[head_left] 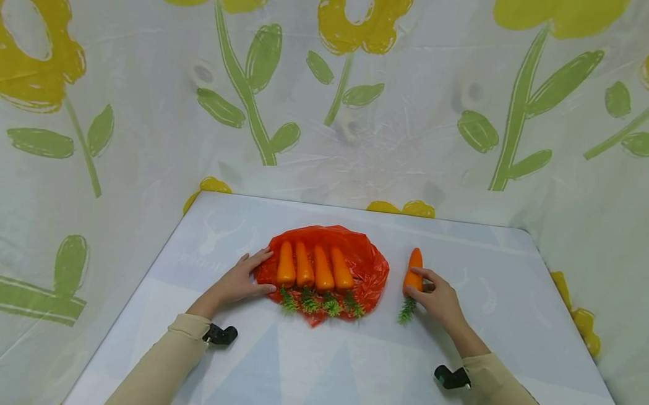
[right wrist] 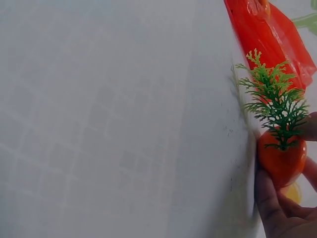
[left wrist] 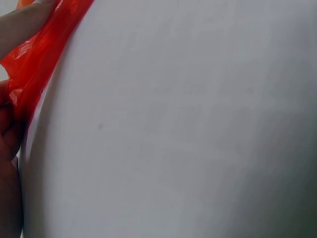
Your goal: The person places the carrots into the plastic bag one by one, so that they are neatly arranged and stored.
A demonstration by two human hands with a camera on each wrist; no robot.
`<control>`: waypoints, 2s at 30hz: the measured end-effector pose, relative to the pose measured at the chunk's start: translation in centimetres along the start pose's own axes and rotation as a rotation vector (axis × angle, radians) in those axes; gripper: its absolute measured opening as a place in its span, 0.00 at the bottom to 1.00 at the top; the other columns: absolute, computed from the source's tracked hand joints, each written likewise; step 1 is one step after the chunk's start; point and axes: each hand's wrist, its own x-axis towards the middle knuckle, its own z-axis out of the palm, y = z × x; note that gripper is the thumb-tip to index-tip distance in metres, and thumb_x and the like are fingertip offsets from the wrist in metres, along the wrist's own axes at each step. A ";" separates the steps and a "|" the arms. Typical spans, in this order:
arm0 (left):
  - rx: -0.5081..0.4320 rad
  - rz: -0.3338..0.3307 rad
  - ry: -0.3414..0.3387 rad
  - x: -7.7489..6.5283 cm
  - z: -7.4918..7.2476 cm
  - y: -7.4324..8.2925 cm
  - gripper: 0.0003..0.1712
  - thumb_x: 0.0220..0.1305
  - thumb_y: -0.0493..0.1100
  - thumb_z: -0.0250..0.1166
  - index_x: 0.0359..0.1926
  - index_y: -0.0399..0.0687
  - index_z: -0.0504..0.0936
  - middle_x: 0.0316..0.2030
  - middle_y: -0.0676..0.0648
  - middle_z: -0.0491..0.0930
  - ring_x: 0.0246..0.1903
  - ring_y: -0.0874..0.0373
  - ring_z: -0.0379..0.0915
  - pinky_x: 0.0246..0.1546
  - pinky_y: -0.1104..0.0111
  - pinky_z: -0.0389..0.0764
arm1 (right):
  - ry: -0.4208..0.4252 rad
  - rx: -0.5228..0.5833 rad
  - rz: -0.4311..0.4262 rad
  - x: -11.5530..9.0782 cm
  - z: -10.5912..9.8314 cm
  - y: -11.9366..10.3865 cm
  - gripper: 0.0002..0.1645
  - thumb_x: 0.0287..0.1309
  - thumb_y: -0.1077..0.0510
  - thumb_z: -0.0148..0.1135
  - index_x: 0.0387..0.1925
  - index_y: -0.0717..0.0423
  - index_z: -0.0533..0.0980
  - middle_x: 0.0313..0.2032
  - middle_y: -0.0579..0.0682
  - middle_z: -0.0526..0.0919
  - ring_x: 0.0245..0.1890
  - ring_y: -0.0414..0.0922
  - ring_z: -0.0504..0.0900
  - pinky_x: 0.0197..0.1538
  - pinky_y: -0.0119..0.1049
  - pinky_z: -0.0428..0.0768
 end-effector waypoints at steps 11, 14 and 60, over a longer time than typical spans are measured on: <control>-0.002 0.006 0.001 0.1 0.0 -0.1 0.57 0.55 0.67 0.74 0.79 0.52 0.61 0.79 0.44 0.54 0.77 0.30 0.38 0.72 0.34 0.48 | 0.016 -0.007 -0.030 -0.3 0.1 0.1 0.34 0.63 0.48 0.69 0.67 0.55 0.74 0.63 0.64 0.75 0.53 0.57 0.79 0.44 0.36 0.80; -0.003 0.002 0.001 0.1 0.1 -0.2 0.57 0.55 0.67 0.74 0.79 0.53 0.61 0.79 0.45 0.53 0.77 0.32 0.38 0.72 0.35 0.47 | 0.018 0.001 -0.037 -0.4 0.1 0.1 0.34 0.63 0.48 0.69 0.67 0.55 0.74 0.62 0.65 0.76 0.53 0.58 0.79 0.44 0.36 0.81; -0.002 -0.001 0.005 0.1 0.2 -0.3 0.56 0.56 0.67 0.73 0.79 0.53 0.61 0.79 0.44 0.54 0.77 0.31 0.38 0.72 0.34 0.47 | -0.025 0.063 -0.124 -1.3 0.1 -0.8 0.31 0.66 0.51 0.68 0.68 0.51 0.74 0.63 0.62 0.75 0.52 0.57 0.81 0.54 0.48 0.84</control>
